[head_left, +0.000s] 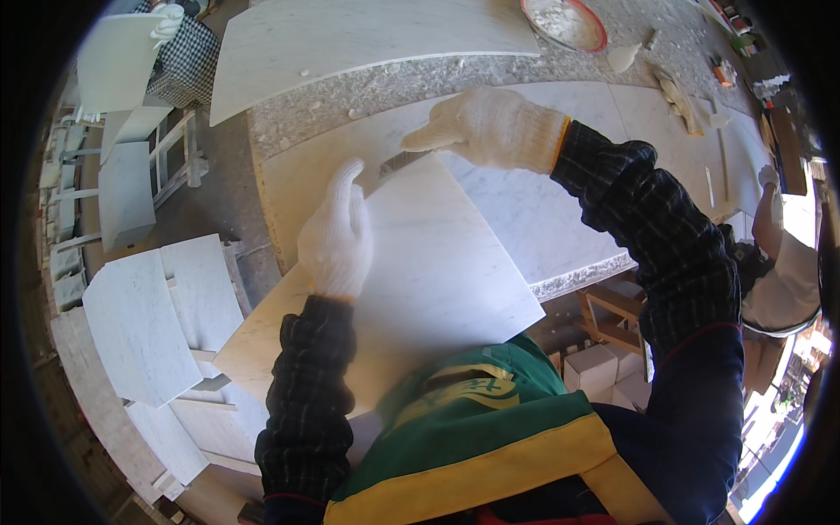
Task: The person smooths and cleans a large white stone slab on a workbench using a small metal scraper and an orange sanding block. They repeatedly scrape the surface, wipe it with gloved hands, and sand the edges, then flip the slab to work on the other side.
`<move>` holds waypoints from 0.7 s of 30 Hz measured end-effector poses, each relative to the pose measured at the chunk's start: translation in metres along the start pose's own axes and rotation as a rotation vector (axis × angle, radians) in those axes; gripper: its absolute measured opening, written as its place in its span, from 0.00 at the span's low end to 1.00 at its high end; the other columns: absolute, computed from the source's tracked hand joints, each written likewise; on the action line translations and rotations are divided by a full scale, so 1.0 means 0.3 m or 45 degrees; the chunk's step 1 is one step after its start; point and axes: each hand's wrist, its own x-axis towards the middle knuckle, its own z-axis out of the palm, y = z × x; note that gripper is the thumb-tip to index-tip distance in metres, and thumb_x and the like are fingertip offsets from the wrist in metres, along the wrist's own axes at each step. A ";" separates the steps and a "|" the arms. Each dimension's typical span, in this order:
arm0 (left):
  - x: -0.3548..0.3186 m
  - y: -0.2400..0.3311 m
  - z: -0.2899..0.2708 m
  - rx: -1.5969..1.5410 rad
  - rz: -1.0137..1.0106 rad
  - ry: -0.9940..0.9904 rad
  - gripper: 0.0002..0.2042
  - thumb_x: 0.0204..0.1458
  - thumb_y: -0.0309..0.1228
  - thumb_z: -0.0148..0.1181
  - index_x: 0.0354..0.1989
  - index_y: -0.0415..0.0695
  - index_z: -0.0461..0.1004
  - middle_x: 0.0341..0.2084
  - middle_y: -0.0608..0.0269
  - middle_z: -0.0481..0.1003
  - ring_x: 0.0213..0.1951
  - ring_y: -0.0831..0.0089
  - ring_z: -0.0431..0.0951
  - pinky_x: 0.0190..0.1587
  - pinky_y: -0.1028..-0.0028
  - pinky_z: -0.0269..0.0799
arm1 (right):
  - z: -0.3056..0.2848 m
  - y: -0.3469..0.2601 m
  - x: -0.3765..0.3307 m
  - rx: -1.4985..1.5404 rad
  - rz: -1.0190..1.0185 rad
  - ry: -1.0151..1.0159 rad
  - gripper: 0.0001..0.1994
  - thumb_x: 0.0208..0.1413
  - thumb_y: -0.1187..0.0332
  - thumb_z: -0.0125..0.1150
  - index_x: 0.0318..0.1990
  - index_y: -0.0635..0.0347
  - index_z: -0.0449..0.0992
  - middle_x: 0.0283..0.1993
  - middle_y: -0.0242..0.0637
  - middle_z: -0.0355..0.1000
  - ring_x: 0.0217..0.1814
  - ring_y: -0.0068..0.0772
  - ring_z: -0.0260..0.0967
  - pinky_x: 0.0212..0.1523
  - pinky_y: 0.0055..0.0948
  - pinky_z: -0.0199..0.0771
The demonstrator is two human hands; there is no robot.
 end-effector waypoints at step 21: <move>-0.003 0.005 -0.001 0.017 -0.020 -0.054 0.15 0.68 0.34 0.55 0.61 0.60 0.75 0.41 0.56 0.83 0.36 0.51 0.84 0.39 0.57 0.78 | 0.039 -0.019 -0.097 0.030 -0.061 0.195 0.23 0.61 0.76 0.57 0.62 0.40 0.79 0.34 0.39 0.76 0.35 0.45 0.77 0.35 0.40 0.79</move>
